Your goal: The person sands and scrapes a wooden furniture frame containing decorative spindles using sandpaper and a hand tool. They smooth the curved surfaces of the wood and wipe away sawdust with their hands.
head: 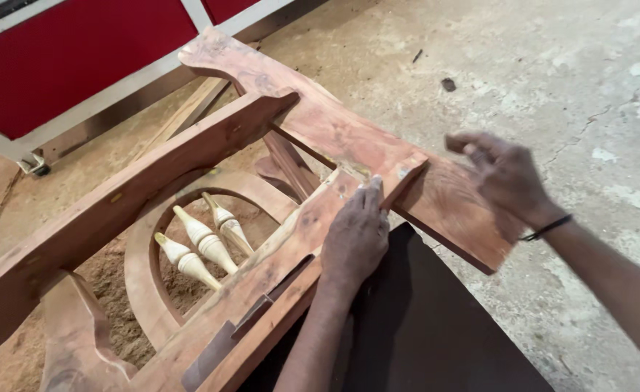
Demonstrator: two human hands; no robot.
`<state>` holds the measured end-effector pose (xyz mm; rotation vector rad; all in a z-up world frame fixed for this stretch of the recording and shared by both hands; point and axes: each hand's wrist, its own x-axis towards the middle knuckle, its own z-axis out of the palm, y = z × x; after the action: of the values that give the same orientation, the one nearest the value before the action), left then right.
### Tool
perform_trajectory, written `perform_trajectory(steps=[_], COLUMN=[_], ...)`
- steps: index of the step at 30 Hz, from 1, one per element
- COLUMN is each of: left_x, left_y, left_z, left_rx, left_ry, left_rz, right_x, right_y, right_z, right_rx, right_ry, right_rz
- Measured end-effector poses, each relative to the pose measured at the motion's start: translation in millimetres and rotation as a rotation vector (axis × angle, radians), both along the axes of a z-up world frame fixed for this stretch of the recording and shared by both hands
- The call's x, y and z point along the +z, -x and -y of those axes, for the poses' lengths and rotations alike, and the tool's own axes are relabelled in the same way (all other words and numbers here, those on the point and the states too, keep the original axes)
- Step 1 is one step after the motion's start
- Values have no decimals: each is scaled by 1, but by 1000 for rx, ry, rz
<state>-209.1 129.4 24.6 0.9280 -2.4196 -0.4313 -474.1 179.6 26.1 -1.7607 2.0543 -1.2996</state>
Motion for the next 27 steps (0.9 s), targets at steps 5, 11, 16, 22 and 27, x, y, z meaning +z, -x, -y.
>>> perform_trajectory(steps=[5,11,16,22,27], left_x=[-7,-8,9,5,-29], left_y=[-26,-69,-63,-64,-48], left_z=[-9,-23,-27,-26,15], left_rx=[27,14,56,118,-71], left_ry=[-22,107,41,-127,73], left_rz=[26,106,122,144,69], right_x=[10,-19,-27,-33,-41], right_y=[-80,-84,-88,-65,-74], right_z=[-18,-7,-21,-31,1], right_rx=[-76,-32,198,-67,-78], right_ry=[-117,-53,250,213,214], right_rz=[-177,-130,-147,397,217])
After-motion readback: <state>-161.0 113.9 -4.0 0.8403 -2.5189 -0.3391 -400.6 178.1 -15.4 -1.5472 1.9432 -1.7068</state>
